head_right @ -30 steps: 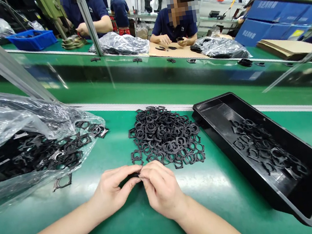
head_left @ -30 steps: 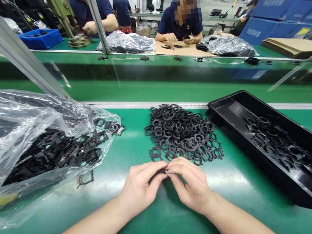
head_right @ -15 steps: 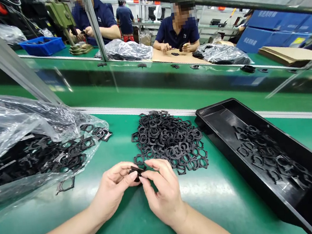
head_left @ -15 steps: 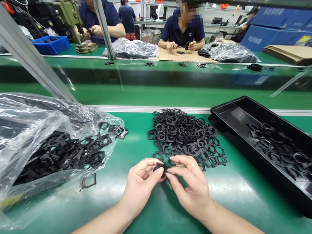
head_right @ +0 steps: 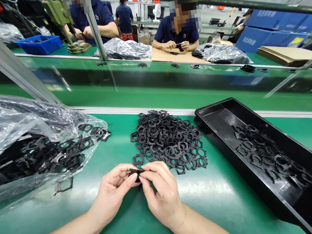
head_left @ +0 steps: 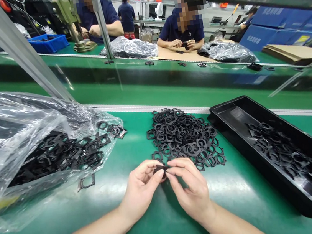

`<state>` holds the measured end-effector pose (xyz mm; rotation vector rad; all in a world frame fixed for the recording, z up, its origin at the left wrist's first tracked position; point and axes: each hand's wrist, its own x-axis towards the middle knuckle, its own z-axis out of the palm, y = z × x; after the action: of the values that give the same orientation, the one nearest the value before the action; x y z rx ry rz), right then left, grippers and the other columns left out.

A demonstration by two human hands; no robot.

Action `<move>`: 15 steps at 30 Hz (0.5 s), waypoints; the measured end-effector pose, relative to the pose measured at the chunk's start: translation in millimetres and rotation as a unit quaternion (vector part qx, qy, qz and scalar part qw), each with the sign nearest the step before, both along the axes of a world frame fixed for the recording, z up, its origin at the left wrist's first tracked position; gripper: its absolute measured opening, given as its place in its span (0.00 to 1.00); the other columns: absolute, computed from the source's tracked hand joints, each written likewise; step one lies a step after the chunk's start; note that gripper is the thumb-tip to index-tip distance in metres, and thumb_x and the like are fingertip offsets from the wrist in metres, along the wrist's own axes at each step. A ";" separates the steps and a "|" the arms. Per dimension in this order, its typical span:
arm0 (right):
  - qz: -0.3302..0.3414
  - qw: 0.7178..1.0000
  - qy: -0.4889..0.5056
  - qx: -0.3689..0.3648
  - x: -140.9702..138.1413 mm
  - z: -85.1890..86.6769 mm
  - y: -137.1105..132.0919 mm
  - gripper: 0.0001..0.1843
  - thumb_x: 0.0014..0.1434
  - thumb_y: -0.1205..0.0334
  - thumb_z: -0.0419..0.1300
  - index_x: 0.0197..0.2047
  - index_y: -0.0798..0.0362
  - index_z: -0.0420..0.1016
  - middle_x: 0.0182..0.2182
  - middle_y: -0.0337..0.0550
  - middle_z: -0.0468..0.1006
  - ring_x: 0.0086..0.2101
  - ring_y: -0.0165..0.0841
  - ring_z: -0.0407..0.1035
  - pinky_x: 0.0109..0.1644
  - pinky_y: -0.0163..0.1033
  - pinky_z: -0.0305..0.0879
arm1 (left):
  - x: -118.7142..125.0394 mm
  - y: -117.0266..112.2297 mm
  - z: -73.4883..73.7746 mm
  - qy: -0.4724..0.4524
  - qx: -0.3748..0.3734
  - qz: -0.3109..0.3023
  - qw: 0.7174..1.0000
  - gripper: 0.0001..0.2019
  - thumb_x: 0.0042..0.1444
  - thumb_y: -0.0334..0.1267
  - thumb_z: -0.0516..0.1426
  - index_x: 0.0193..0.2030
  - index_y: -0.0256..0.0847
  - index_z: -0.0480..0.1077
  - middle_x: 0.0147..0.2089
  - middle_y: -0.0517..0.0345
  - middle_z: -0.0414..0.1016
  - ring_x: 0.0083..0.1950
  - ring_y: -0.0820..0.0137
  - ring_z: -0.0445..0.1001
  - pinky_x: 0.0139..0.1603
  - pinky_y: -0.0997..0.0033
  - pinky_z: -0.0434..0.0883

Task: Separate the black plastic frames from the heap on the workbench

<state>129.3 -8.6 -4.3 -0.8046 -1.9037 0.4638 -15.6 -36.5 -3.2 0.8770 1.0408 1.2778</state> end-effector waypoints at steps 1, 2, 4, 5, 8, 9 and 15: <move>-0.003 1.000 0.001 -0.004 -0.3 0.4 -0.1 0.11 0.55 0.77 0.57 0.39 0.53 0.72 0.37 0.49 0.75 0.38 0.37 0.70 0.41 0.46 0.70 | -0.1 -0.2 0.0 0.002 0.002 0.002 1.000 0.08 0.54 0.39 0.59 0.39 0.39 0.70 0.34 0.57 0.74 0.37 0.71 0.72 0.41 0.70 0.73; -0.004 1.000 0.002 -0.008 -0.6 1.0 -0.2 0.11 0.55 0.76 0.57 0.38 0.53 0.72 0.36 0.48 0.75 0.38 0.37 0.71 0.41 0.45 0.71 | -0.2 -0.3 -0.1 0.003 0.004 0.004 1.000 0.08 0.54 0.39 0.60 0.39 0.39 0.71 0.34 0.57 0.75 0.37 0.71 0.72 0.41 0.70 0.73; -0.006 1.000 0.008 -0.019 -0.9 2.4 -0.6 0.10 0.55 0.75 0.57 0.38 0.53 0.72 0.35 0.47 0.75 0.36 0.36 0.71 0.39 0.43 0.71 | -0.4 -0.8 0.1 0.006 0.007 0.008 1.000 0.08 0.54 0.39 0.60 0.39 0.39 0.71 0.34 0.57 0.75 0.37 0.70 0.72 0.41 0.69 0.73; -0.005 1.000 0.014 -0.027 -0.8 3.0 -0.8 0.09 0.56 0.75 0.57 0.38 0.53 0.72 0.34 0.46 0.76 0.36 0.35 0.72 0.38 0.42 0.71 | -0.6 -1.0 0.2 0.008 0.009 0.008 1.000 0.08 0.54 0.39 0.60 0.39 0.39 0.71 0.34 0.57 0.75 0.37 0.70 0.72 0.41 0.69 0.74; 0.003 0.998 0.030 -0.050 -0.1 3.7 -1.4 0.08 0.57 0.75 0.56 0.37 0.53 0.71 0.32 0.46 0.76 0.35 0.35 0.71 0.38 0.42 0.71 | -0.7 -1.9 0.9 0.014 0.017 0.006 1.000 0.08 0.53 0.38 0.60 0.38 0.39 0.71 0.34 0.57 0.75 0.37 0.70 0.73 0.41 0.70 0.74; 0.008 0.998 0.034 -0.056 0.2 3.6 -1.4 0.08 0.57 0.75 0.55 0.37 0.53 0.71 0.32 0.46 0.75 0.35 0.35 0.71 0.38 0.42 0.71 | -0.6 -2.1 1.2 0.016 0.020 0.004 1.000 0.08 0.53 0.38 0.60 0.38 0.38 0.71 0.34 0.57 0.75 0.37 0.71 0.73 0.41 0.70 0.74; 0.023 0.999 0.016 -0.030 2.8 2.8 0.4 0.11 0.56 0.77 0.56 0.39 0.53 0.72 0.34 0.47 0.75 0.36 0.35 0.71 0.39 0.43 0.71 | -0.5 -1.7 2.0 0.010 0.006 0.002 1.000 0.08 0.54 0.38 0.59 0.39 0.38 0.70 0.34 0.58 0.75 0.37 0.71 0.72 0.41 0.70 0.74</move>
<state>132.1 -8.2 -1.5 -0.7900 -1.8884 0.5617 -16.2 -38.2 -1.2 0.8981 1.0524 1.2829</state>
